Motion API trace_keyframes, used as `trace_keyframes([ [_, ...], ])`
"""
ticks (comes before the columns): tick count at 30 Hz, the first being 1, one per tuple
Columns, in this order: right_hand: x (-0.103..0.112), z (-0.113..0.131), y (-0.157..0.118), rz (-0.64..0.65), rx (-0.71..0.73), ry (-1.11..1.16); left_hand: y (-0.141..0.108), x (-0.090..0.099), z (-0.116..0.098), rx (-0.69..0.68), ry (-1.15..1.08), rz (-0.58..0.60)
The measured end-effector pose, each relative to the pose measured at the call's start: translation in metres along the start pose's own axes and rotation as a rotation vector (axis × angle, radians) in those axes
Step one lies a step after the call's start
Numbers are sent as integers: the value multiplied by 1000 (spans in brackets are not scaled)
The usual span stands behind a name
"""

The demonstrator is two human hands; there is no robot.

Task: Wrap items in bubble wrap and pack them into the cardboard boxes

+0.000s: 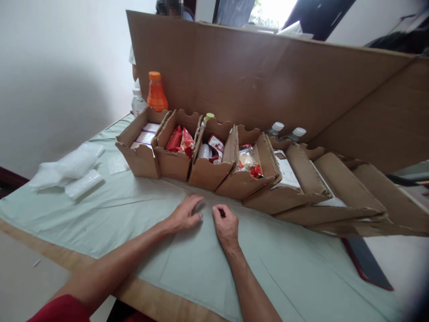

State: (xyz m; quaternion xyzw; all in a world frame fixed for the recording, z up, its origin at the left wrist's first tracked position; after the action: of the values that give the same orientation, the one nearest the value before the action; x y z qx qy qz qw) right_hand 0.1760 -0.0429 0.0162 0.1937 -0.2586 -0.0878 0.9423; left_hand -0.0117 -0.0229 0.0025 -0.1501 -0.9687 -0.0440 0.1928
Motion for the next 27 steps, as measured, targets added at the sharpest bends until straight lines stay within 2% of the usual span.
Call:
trace_keyframes([
  [2,-3,12,2,30,22,45,-37,3,-6,-47,77,62],
  [5,-13,44,15,86,75,120,-100,4,-12,-88,272,158],
  [8,-27,87,47,132,191,147,-147,2,-11,-69,304,123],
  [10,-38,113,77,173,277,88,-164,1,-7,-61,222,23],
  [12,-51,130,106,221,299,-15,-169,1,-3,-63,134,-70],
  [14,-64,138,128,252,269,-85,-168,1,-2,-66,73,-124],
  [16,-74,139,137,257,249,-97,-166,2,-4,-56,37,-154],
  [18,-78,139,130,251,248,-81,-166,4,-5,-32,-4,-203],
  [21,-67,140,93,261,265,-40,-172,8,-4,32,-86,-363],
  [24,-36,145,38,295,280,6,-180,13,3,113,-180,-548],
  [27,11,150,-11,311,271,53,-185,18,9,185,-334,-673],
])
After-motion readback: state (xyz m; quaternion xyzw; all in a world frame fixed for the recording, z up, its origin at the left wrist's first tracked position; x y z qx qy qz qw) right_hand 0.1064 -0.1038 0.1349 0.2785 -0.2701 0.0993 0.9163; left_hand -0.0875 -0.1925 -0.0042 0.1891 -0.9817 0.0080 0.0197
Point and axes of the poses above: each hand's wrist, its own y-axis towards the middle knuckle, its own x-axis out of the back of the hand, z = x × y, the point moved 1 cm from there along y, towards the middle knuckle, and after that the axes turned 12 degrees about x, right-handed, at the moved point
